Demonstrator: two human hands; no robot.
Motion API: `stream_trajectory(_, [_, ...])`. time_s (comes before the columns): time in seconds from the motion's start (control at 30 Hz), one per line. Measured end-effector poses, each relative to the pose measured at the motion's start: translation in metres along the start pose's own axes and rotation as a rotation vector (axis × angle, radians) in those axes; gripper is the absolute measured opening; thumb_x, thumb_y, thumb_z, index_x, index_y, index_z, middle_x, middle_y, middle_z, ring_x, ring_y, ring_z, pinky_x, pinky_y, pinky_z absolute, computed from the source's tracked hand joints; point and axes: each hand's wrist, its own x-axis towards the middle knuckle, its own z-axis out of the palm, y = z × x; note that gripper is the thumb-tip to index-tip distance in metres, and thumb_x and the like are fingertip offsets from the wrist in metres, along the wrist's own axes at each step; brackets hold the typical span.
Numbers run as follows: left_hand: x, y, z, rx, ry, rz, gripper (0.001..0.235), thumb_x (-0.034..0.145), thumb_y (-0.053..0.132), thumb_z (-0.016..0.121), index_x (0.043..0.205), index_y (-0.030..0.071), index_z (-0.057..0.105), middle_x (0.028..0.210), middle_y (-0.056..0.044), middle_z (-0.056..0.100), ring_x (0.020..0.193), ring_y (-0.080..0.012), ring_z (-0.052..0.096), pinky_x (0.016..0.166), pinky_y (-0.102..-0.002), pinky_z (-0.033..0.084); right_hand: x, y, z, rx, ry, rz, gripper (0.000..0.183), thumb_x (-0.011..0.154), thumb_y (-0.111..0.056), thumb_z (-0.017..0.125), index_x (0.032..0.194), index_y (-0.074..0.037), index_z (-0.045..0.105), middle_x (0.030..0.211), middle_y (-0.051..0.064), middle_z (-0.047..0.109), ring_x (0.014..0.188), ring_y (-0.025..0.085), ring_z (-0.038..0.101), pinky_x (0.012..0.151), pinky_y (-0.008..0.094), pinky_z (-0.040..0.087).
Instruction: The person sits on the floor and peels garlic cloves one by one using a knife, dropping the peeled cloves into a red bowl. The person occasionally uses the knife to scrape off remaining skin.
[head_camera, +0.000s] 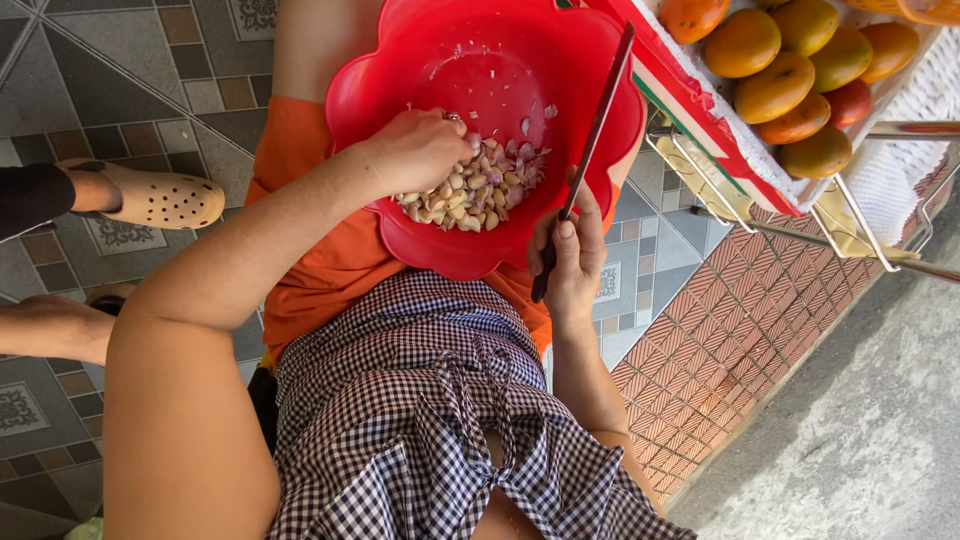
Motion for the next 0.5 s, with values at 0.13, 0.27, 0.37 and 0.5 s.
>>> stream_trajectory(0.13, [0.009, 0.008, -0.018, -0.03, -0.181, -0.032, 0.015, 0.09, -0.001, 0.065, 0.102, 0.004, 0.074, 0.096, -0.012, 0.072, 0.09, -0.0258, 0.071, 0.08, -0.041, 0.059, -0.001, -0.004, 0.001, -0.061, -0.04, -0.05, 0.057, 0.114, -0.031, 0.05, 0.162, -0.005, 0.034, 0.079, 0.002, 0.049, 0.056, 0.008, 0.044, 0.052, 0.021, 0.038])
stream_trajectory(0.27, [-0.001, 0.004, -0.066, -0.808, -0.014, -0.141, 0.012, 0.097, 0.01, 0.068, 0.107, 0.006, 0.073, 0.094, -0.005, 0.073, 0.083, -0.0152, 0.07, 0.07, -0.031, 0.058, -0.002, -0.004, -0.004, -0.019, 0.015, -0.021, 0.057, 0.113, -0.03, 0.05, 0.162, -0.004, 0.034, 0.08, 0.002, 0.049, 0.056, 0.008, 0.043, 0.051, 0.022, 0.037])
stream_trajectory(0.37, [-0.005, 0.014, -0.085, -1.309, 0.081, -0.091, 0.016, 0.102, 0.01, 0.066, 0.116, 0.005, 0.072, 0.097, -0.002, 0.072, 0.083, -0.0096, 0.07, 0.073, -0.025, 0.059, 0.001, -0.004, -0.005, -0.005, 0.018, 0.007, 0.058, 0.113, -0.03, 0.049, 0.161, -0.003, 0.034, 0.078, 0.002, 0.049, 0.056, 0.007, 0.043, 0.05, 0.021, 0.037])
stream_trajectory(0.5, [-0.001, 0.033, -0.102, -1.568, 0.131, -0.011, 0.014, 0.106, 0.01, 0.066, 0.118, 0.005, 0.072, 0.098, -0.002, 0.072, 0.085, -0.0086, 0.068, 0.079, -0.025, 0.059, 0.005, -0.004, -0.001, -0.019, -0.046, -0.035, 0.057, 0.113, -0.03, 0.05, 0.161, -0.004, 0.033, 0.077, 0.002, 0.051, 0.057, 0.009, 0.046, 0.052, 0.021, 0.038])
